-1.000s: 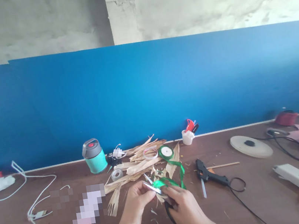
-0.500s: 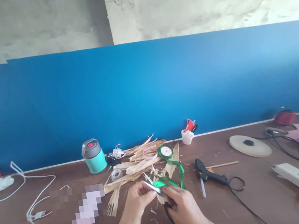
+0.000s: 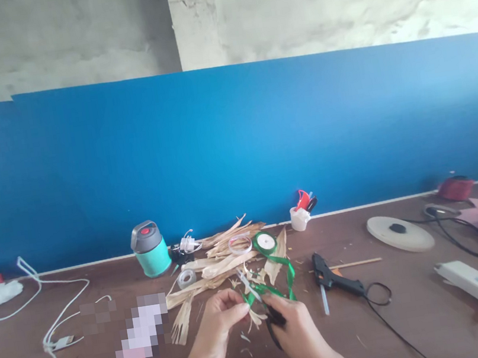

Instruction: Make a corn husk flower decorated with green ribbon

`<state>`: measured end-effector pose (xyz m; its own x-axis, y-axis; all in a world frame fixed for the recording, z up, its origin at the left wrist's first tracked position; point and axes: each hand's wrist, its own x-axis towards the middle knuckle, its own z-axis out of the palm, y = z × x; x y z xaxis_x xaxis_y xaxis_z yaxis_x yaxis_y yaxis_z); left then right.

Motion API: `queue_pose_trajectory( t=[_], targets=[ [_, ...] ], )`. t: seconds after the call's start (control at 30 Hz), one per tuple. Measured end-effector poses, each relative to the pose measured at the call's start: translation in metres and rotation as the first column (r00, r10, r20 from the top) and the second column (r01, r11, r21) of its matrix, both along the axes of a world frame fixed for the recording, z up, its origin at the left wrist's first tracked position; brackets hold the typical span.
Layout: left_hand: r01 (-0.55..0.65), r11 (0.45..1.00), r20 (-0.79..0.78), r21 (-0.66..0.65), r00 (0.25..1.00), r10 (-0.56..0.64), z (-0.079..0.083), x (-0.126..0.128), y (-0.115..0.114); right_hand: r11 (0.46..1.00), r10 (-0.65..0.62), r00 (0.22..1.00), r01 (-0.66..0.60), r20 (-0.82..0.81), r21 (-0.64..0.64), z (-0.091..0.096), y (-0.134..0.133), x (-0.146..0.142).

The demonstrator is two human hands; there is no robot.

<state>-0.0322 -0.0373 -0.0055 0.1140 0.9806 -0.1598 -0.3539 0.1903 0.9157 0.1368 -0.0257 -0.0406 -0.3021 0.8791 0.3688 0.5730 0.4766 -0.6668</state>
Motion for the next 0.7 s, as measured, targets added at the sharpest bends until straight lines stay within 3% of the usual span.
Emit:
queue_pose_trajectory(
  t=[0.07, 0.13, 0.2, 0.27, 0.37, 0.7],
  targets=[
    [0.005, 1.0, 0.059, 0.007, 0.998, -0.005, 0.0, -0.001, 0.0, 0.994, -0.1, 0.995, 0.099, -0.025, -0.042, -0.002, 0.006, 0.005],
    [0.02, 1.0, 0.114, 0.023, 0.993, -0.023, 0.002, -0.002, 0.0, 0.963, -0.255, 0.966, 0.259, 0.048, -0.076, -0.002, 0.014, 0.012],
    [0.041, 0.999, 0.154, 0.033, 0.987, -0.046, 0.004, -0.003, 0.0, 0.91, -0.378, 0.897, 0.405, 0.23, -0.087, -0.001, 0.022, 0.022],
    [0.061, 0.998, 0.182, 0.031, 0.981, -0.065, 0.006, -0.003, -0.001, 0.87, -0.403, 0.808, 0.483, 0.429, -0.094, 0.002, 0.028, 0.032],
    [0.094, 0.995, 0.213, 0.022, 0.972, -0.097, 0.008, -0.003, -0.002, 0.856, -0.368, 0.735, 0.507, 0.57, -0.102, 0.005, 0.031, 0.04],
    [0.149, 0.971, 0.371, -0.186, 0.926, -0.071, 0.01, -0.002, 0.001, 0.903, -0.256, 0.698, 0.419, 0.669, -0.092, 0.022, 0.033, 0.041]
  ],
)
